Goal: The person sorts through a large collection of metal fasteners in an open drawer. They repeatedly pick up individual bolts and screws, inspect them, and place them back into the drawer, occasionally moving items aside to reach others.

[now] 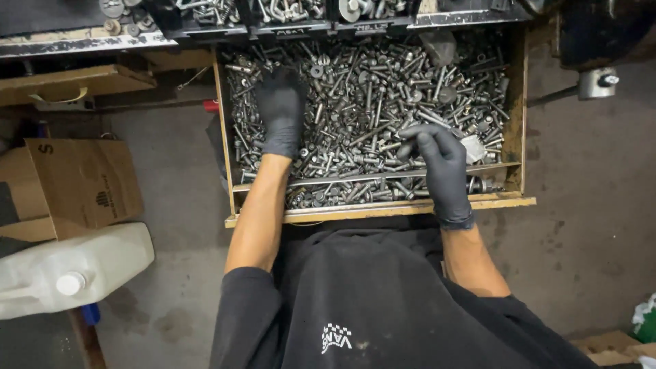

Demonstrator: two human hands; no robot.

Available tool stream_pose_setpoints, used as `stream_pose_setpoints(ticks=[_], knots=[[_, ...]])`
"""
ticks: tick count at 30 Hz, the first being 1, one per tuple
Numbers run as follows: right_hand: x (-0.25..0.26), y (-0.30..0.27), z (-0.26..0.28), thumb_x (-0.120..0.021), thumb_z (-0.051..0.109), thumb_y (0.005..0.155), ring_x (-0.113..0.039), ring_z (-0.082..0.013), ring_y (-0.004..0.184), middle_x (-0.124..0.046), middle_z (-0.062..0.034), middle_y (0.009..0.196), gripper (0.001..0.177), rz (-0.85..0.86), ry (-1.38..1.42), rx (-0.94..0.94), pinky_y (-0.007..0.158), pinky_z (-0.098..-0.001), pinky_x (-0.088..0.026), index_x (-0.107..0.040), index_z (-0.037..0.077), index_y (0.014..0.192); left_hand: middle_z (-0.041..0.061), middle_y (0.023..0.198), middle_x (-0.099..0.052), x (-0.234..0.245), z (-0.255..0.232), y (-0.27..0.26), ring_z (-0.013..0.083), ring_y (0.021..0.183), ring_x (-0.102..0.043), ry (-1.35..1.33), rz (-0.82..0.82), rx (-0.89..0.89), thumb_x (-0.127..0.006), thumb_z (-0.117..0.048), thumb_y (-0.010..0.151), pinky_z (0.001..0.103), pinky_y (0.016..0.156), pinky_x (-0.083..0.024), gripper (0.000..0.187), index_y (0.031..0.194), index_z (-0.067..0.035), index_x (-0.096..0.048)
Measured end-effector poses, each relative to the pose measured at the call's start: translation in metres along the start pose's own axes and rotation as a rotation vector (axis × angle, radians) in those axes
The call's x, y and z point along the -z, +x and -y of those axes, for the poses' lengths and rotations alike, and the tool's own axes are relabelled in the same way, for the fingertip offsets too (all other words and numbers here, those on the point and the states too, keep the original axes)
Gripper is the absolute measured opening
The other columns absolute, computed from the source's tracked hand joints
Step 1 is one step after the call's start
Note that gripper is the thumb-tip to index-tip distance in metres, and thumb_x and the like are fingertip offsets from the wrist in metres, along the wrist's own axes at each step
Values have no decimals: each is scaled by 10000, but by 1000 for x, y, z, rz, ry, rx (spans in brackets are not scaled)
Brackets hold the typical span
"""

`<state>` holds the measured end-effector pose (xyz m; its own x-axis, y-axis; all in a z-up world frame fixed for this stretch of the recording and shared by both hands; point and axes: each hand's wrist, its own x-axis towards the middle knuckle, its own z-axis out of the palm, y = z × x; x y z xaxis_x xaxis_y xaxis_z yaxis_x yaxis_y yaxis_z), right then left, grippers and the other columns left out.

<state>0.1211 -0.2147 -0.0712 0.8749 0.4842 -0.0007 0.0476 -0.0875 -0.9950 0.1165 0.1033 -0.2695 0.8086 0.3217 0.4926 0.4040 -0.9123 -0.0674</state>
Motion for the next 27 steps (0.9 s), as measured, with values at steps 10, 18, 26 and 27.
stream_pose_setpoints(ticks=[10, 18, 26, 27], knots=[[1, -7, -1, -509, 259, 1118, -681, -183, 800, -674, -85, 835, 290, 65, 40, 1, 767, -314, -596, -676, 22, 1126, 101, 1127, -683, 27, -11, 14, 318, 989, -603, 22, 185, 138, -607, -549, 944, 505, 818, -418, 383, 1025, -204, -752], [-5, -9, 2, -508, 260, 1112, -685, -171, 815, -681, -74, 829, 291, 77, -1, 2, 809, -305, -561, -687, 30, 1118, 13, 916, -709, 73, 15, 6, 264, 902, -641, -442, 22, 111, -782, -320, 804, 435, 759, -451, 124, 842, -219, -721], [-41, -1, 22, -738, 36, 964, -704, -286, 1124, -742, -195, 1156, 430, 205, 156, 116, 1035, -441, -519, -615, 28, 1376, 51, 901, -635, 223, -9, -28, 314, 846, -614, -943, -140, -70, -814, -150, 866, 411, 774, -451, 182, 966, -138, -663], [-47, -2, 29, -738, 36, 964, -704, -286, 1124, -742, -195, 1156, 430, 203, 154, 115, 1035, -441, -519, -615, 28, 1376, 51, 901, -635, 235, -10, -30, 314, 846, -614, -946, -140, -70, -814, -150, 866, 411, 774, -451, 182, 966, -138, -663]])
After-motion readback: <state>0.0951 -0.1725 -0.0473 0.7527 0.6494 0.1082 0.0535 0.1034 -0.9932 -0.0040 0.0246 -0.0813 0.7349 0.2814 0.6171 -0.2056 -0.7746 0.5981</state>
